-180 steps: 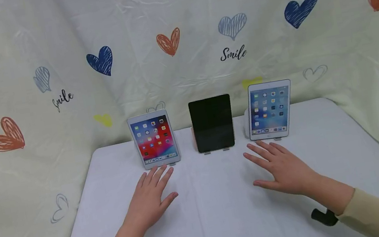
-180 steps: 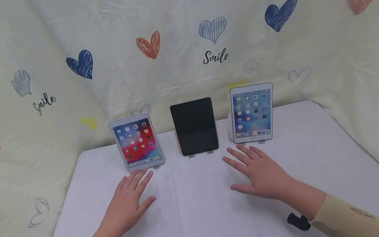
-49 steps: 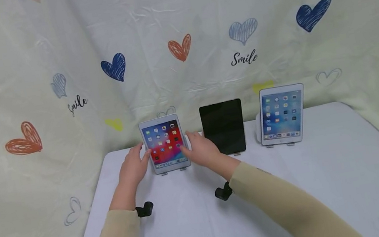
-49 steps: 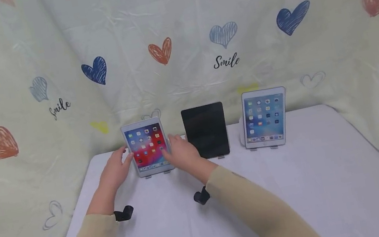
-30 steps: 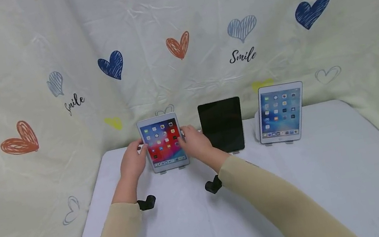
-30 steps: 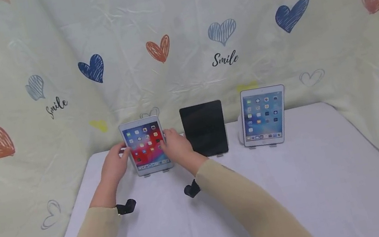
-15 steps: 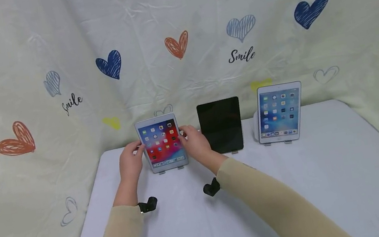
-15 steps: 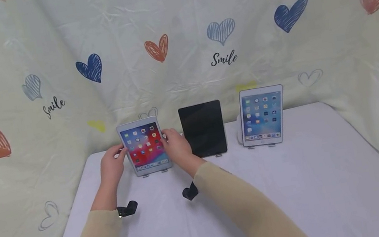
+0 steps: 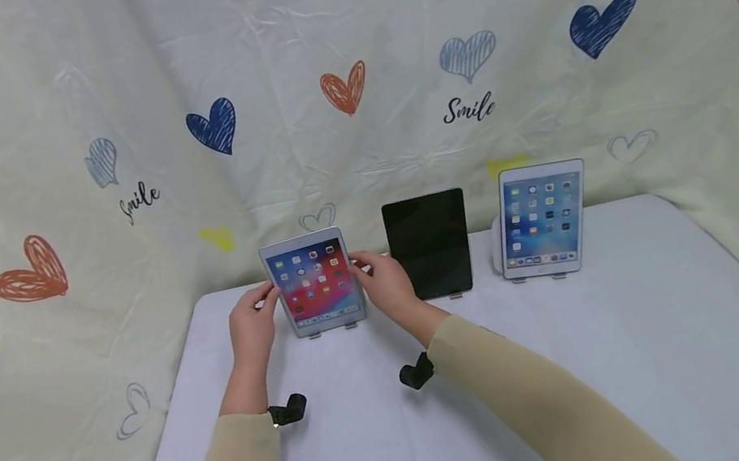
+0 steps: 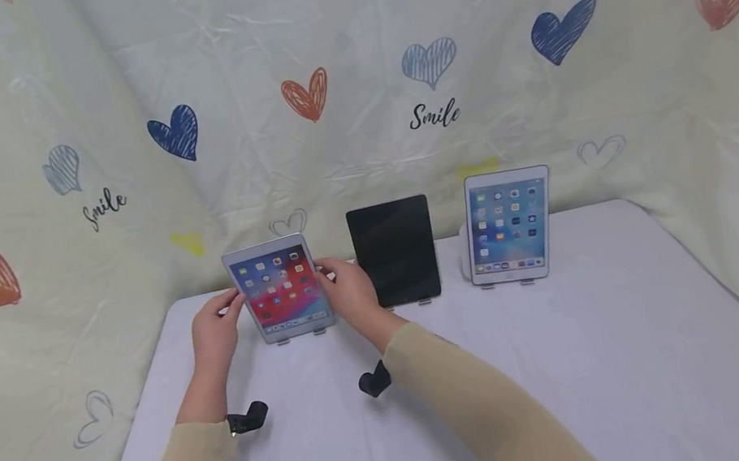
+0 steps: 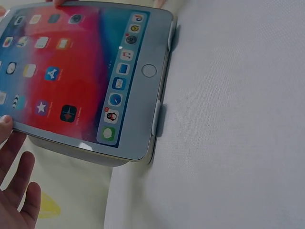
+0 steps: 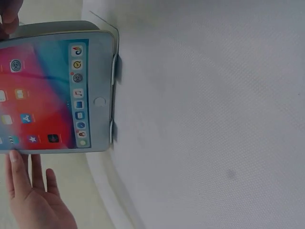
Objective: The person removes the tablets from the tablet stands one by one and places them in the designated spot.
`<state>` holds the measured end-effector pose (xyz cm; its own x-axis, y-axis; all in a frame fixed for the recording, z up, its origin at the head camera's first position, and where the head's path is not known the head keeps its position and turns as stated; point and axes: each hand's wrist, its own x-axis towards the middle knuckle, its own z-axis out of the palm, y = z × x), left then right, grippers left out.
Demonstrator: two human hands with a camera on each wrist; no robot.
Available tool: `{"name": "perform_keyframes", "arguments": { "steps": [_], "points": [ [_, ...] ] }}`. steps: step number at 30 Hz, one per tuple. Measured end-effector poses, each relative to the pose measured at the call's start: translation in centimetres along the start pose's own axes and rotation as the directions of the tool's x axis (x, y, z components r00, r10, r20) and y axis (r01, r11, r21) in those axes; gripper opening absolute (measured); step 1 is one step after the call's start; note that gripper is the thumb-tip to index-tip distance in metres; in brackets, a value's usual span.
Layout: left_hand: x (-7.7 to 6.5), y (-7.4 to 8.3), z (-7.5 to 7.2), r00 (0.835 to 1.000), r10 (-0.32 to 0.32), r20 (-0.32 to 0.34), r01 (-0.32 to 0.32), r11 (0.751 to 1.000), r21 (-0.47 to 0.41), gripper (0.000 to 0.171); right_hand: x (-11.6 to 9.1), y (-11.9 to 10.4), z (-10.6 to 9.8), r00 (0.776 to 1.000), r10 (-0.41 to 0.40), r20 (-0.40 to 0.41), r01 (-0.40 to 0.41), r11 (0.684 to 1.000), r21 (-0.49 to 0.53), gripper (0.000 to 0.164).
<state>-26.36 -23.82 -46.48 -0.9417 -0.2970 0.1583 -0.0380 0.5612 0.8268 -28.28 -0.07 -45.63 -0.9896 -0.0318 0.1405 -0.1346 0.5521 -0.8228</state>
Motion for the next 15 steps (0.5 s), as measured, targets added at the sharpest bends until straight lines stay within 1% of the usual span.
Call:
{"name": "perform_keyframes", "arguments": {
  "steps": [5,9,15],
  "points": [
    [-0.3,-0.05,-0.04,1.0,-0.011,-0.023,0.011,1.0,-0.015,0.037,-0.28,-0.22,-0.13,1.0,0.01,-0.009,-0.01,1.0,0.025,0.032],
    [-0.55,-0.06,0.01,0.998,-0.024,-0.057,0.022,0.999,-0.046,0.035,-0.48,-0.36,-0.14,0.999,0.03,-0.016,-0.029,0.997,0.072,0.032],
    [-1.02,0.13,0.15,0.994,-0.013,-0.105,0.001,0.994,-0.11,0.032,-0.76,-0.43,-0.16,0.998,0.054,-0.019,-0.05,0.986,0.162,0.033]
  ]
}}
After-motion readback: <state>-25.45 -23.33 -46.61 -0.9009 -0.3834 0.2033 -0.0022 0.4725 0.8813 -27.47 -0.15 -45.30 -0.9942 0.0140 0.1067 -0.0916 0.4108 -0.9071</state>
